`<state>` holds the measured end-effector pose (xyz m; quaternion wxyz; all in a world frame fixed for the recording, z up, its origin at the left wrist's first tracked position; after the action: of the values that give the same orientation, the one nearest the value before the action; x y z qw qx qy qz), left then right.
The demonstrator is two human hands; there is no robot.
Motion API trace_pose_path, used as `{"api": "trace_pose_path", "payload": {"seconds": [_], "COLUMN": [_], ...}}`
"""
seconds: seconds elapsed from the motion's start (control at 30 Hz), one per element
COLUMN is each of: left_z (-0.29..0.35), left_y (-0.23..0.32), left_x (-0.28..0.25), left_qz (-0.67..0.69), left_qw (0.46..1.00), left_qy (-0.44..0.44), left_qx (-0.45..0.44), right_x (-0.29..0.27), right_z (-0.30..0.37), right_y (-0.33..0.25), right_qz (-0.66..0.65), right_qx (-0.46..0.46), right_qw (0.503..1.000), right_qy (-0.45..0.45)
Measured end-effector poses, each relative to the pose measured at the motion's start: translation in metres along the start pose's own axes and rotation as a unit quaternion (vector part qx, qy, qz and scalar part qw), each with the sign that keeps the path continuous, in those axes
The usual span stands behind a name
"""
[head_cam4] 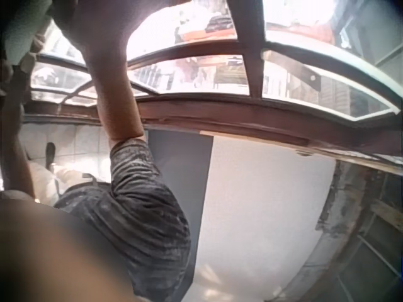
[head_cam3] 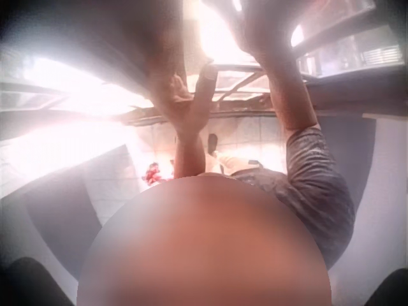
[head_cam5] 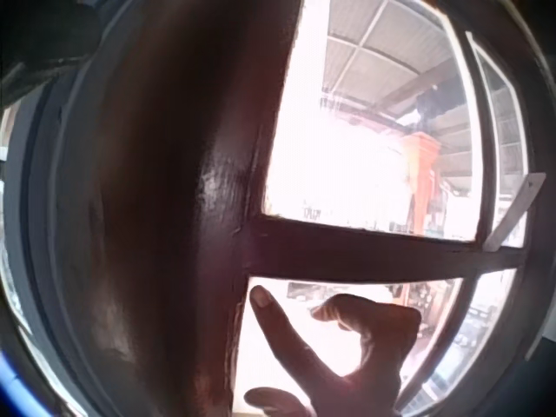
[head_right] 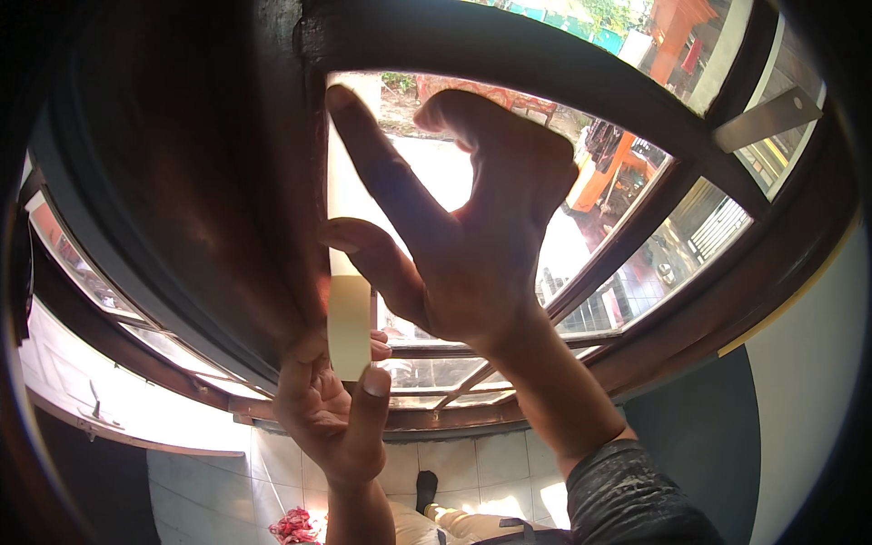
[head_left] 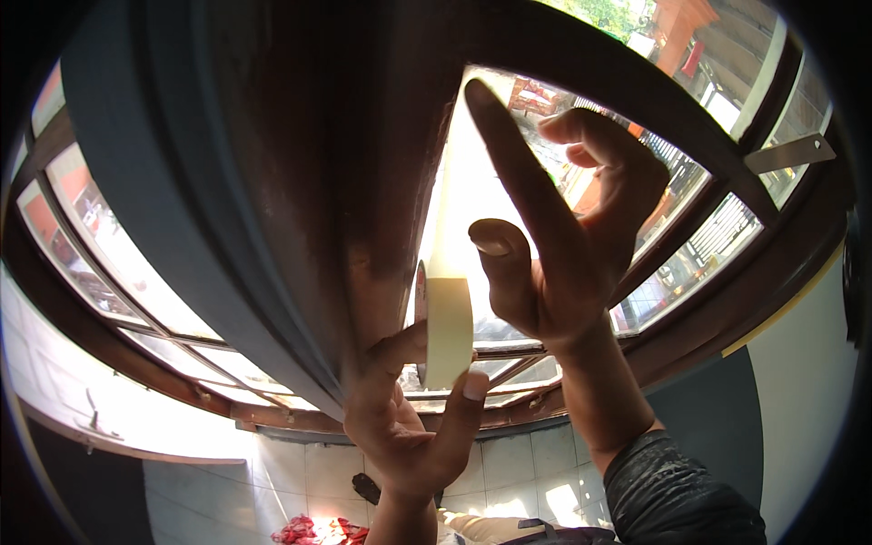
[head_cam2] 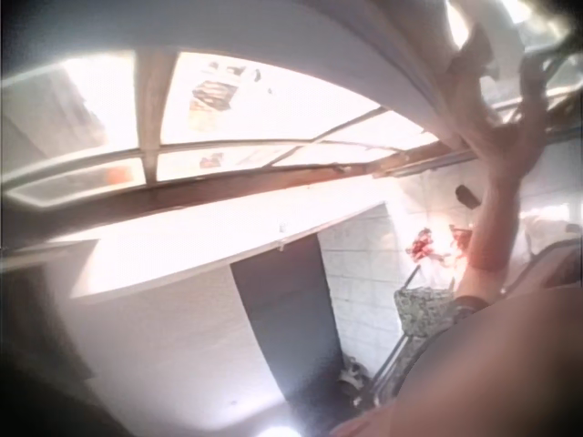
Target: The person applies masking tape along the edges of a multi-pane window frame. They repeatedly pull tape from a roll, press it onto the frame, and smooth it with their fingers. The task continues across multiple sections of the frame.
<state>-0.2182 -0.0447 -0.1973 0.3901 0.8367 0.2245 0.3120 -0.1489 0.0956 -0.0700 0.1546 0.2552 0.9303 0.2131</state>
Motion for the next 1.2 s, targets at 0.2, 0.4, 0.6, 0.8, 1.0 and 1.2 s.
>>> {"api": "trace_pose_path", "payload": {"seconds": [0.2, 0.4, 0.6, 0.8, 1.0, 1.2], "left_z": [-0.003, 0.007, 0.022, 0.043, 0.047, 0.09], "left_y": [-0.014, -0.022, -0.03, -0.043, -0.03, -0.062], "left_x": [0.001, -0.004, -0.001, -0.007, -0.024, -0.027], "left_qz": [-0.113, -0.109, -0.147, -0.206, -0.175, -0.171], "left_qw": [0.985, 0.99, 0.985, 0.974, 0.974, 0.981], "left_qy": [0.006, 0.038, 0.088, 0.067, 0.092, 0.09], "left_qx": [0.133, 0.081, -0.01, 0.071, -0.108, -0.011], "right_x": [-0.011, -0.006, 0.0, -0.003, 0.001, 0.007], "right_z": [-0.008, -0.001, -0.003, -0.002, 0.004, 0.003], "right_y": [0.017, 0.036, 0.025, 0.025, 0.025, 0.024], "right_qz": [0.069, 0.125, 0.177, 0.211, 0.197, 0.172], "right_qx": [-0.085, -0.197, -0.213, -0.218, -0.214, -0.218], "right_qw": [0.991, 0.968, 0.957, 0.944, 0.95, 0.959], "right_qy": [-0.082, -0.093, -0.092, -0.133, -0.111, -0.048]}}
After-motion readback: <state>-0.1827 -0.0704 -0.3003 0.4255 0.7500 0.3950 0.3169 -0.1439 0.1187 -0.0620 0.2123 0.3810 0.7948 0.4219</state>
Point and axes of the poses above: each hand's wrist, its own z-axis away from the middle knuckle, its own x-axis out of the palm, y = z × x, the point moved 2 cm from there along -z, towards the middle knuckle, and after that the axes turned 5 degrees about -x, right-handed, at the moved point
